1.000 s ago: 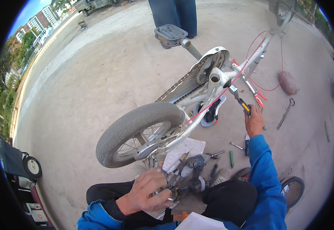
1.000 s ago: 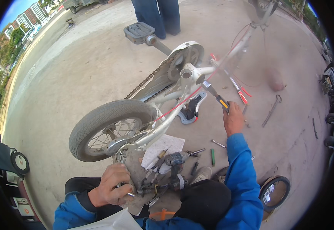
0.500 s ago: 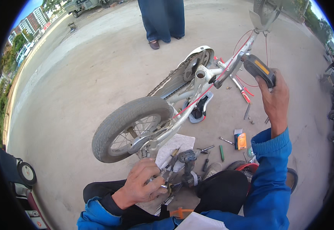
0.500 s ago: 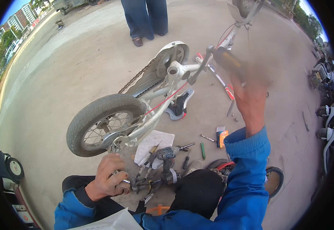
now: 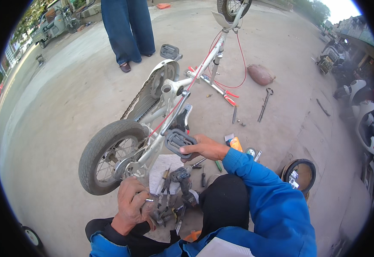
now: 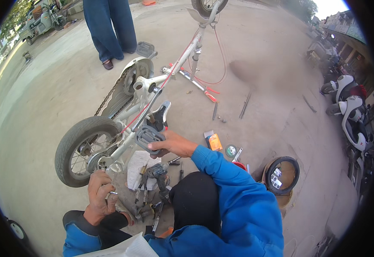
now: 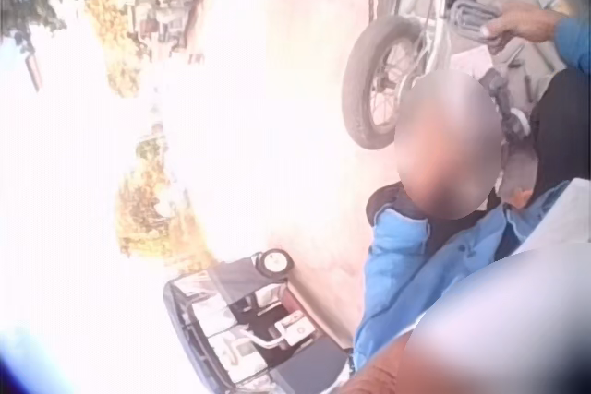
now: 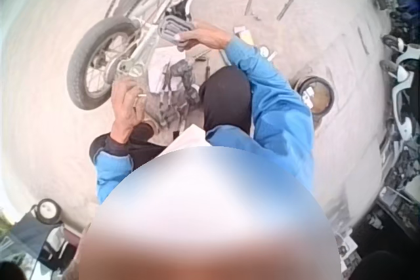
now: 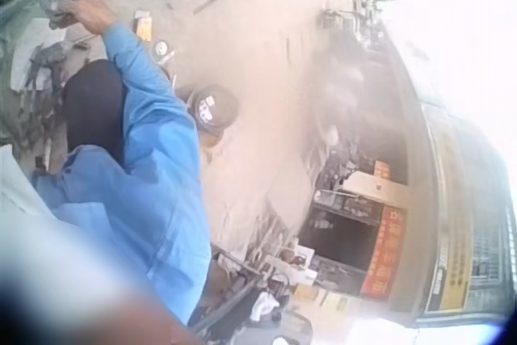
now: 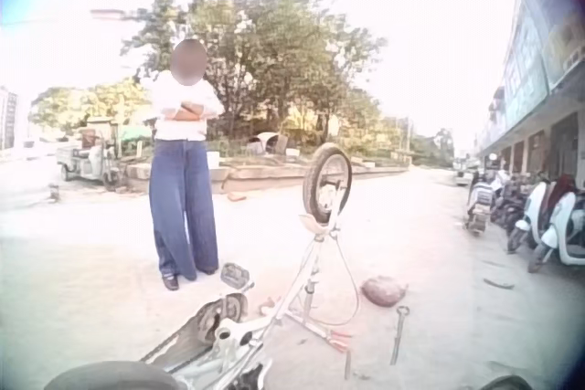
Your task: The person applies lubricant to the bicycle chain using a syringe while rotating the rear wheel. They then use a cordless drill to spin the wheel and continue applying lubricant to the chain and pedal area.
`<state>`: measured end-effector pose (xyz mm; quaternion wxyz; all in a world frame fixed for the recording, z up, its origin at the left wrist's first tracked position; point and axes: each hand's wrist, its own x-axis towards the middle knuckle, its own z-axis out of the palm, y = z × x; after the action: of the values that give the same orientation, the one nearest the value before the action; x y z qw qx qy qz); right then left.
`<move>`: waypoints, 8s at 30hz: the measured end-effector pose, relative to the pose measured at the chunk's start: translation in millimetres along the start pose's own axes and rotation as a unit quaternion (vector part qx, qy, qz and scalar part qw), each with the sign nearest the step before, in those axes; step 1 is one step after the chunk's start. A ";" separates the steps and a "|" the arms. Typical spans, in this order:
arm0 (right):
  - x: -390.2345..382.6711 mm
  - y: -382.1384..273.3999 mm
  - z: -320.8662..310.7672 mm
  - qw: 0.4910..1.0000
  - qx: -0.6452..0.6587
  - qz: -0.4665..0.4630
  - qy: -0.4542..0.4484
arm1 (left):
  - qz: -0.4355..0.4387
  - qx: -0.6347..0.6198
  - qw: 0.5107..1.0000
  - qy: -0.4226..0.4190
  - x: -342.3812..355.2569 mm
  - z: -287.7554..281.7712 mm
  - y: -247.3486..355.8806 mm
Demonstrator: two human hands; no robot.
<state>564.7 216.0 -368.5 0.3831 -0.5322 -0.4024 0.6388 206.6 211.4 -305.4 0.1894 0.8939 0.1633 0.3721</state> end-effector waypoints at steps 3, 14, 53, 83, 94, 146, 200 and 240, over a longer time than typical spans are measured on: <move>-38.4 -91.9 -2.7 0.984 -0.148 -0.080 0.057 | 0.006 -0.009 1.000 0.028 6.2 2.6 -0.5; -77.9 -102.9 57.2 0.715 -0.541 -0.216 0.387 | -0.003 -0.008 0.999 0.043 15.5 -2.3 2.5; -153.9 -48.8 62.2 0.876 -0.057 -0.337 0.341 | -0.599 -0.130 0.781 -0.123 -208.5 311.4 -58.4; -173.4 124.5 139.1 0.917 0.246 0.114 0.292 | -0.067 -0.024 0.997 0.033 -54.6 219.1 1.2; -217.8 8.9 102.2 0.907 0.284 0.017 0.311 | -0.331 -0.032 0.917 -0.221 -106.6 299.4 -32.6; -239.4 -218.0 29.5 0.864 0.269 0.119 0.409 | -0.638 -0.405 0.642 -0.133 317.0 -92.6 202.2; -86.4 -420.0 -355.5 0.741 0.618 -0.007 0.263 | -0.307 0.010 0.948 -0.083 831.6 40.9 -8.9; -24.4 -386.2 -388.1 0.761 0.621 0.052 0.182 | -0.408 0.009 0.889 -0.208 842.9 123.2 -89.8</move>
<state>975.3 382.7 -45.9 0.6623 -0.3038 0.1879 0.6586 847.1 628.1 81.7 0.3462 0.8073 0.4733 0.0663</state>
